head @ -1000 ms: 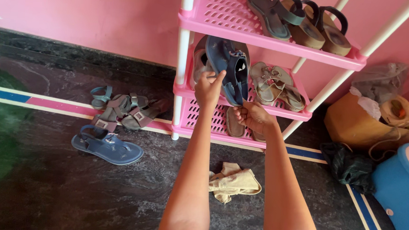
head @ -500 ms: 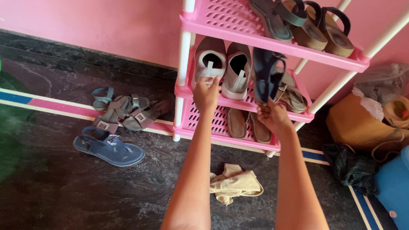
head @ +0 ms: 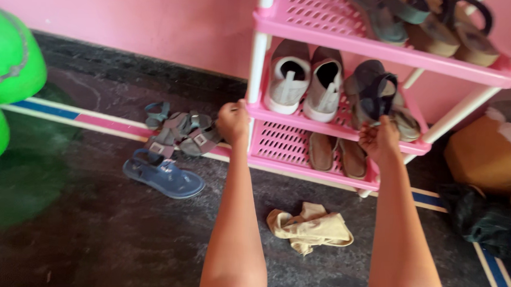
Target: The person wipes a pair of blue sandals with a cloth, then places them on a pink shoe rack. They proceed to wipe a pair of grey sandals on the floor and place them on the rack as well.
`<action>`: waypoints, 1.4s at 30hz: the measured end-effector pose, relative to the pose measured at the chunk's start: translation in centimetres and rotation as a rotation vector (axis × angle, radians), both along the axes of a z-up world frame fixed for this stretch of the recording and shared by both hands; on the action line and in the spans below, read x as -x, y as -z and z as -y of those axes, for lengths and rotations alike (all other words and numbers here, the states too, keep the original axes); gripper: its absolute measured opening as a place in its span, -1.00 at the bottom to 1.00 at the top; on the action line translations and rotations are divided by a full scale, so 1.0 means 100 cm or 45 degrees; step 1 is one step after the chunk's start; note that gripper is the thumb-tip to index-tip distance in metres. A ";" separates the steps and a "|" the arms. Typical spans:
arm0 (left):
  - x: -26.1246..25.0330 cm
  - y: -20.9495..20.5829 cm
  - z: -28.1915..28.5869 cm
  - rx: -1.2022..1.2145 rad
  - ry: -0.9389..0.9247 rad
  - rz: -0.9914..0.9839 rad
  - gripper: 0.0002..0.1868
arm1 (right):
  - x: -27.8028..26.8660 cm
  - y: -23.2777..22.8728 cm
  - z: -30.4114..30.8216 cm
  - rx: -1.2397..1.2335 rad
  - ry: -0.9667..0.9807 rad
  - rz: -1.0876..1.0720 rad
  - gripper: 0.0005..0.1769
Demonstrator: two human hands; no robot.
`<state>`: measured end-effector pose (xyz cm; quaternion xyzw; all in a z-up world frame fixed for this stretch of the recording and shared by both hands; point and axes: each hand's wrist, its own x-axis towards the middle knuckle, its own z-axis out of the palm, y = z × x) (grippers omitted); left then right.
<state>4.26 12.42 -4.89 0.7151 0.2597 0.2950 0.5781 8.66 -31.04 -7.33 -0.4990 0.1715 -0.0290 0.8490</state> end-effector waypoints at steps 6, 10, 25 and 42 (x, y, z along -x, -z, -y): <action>0.002 0.070 -0.080 1.131 -0.390 -0.242 -0.72 | 0.025 -0.010 -0.018 0.158 0.076 0.009 -0.29; 0.023 0.077 -0.097 1.126 -0.520 -0.371 -0.65 | 0.060 -0.024 -0.035 0.194 -0.036 0.020 -0.25; 0.026 0.117 -0.132 -0.045 -0.506 -0.840 -0.55 | 0.069 0.063 -0.008 0.790 -0.870 -0.944 -0.61; 0.026 0.231 -0.182 -1.063 -0.257 -1.128 -0.53 | 0.057 0.270 -0.051 1.919 -0.914 -1.211 -0.42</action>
